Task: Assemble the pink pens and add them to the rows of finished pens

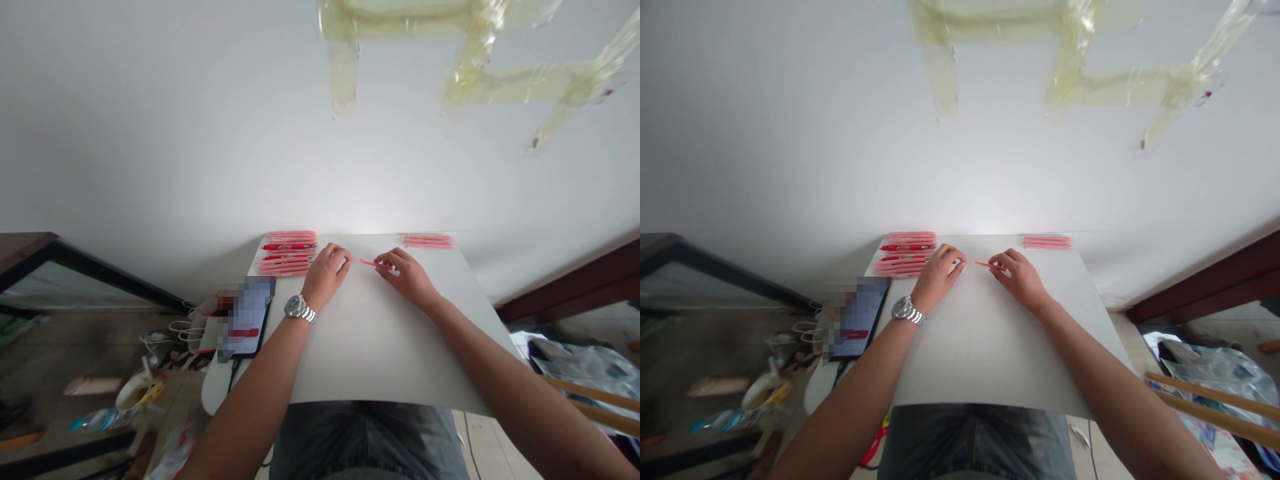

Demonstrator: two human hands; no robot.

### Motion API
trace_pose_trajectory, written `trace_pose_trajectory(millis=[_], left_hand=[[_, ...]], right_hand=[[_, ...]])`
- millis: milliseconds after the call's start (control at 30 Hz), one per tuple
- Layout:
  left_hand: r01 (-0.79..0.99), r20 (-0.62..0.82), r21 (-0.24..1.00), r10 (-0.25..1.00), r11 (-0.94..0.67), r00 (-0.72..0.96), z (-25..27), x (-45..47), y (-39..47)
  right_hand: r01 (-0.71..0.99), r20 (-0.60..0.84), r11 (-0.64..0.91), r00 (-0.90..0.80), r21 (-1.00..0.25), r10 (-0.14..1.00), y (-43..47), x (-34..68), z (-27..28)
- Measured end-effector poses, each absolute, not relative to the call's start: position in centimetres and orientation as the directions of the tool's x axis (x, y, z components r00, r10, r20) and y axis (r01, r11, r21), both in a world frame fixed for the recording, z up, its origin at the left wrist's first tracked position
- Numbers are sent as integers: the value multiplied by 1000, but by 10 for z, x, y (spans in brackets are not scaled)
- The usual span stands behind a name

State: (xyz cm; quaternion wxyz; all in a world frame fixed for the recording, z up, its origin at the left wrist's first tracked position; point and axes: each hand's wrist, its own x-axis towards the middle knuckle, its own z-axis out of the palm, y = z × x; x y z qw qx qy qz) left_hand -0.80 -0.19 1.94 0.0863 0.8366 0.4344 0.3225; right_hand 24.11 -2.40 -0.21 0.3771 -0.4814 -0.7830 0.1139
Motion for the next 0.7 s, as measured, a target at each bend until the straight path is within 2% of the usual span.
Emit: trace_pose_trajectory(millis=[200,533,700], left_hand=[[691,406,413,799,-594,444,25,-7,-5],[694,386,400,797,-598,465,25,-6,-8],[762,393,379,837,-525,381,24,-10,-3]], right_hand=[[678,471,520,-280,-519,836,-26,240,2],[674,476,532,-293,-513,829,-25,239,2],[702,456,498,-271,-508,848,-24,241,-2]])
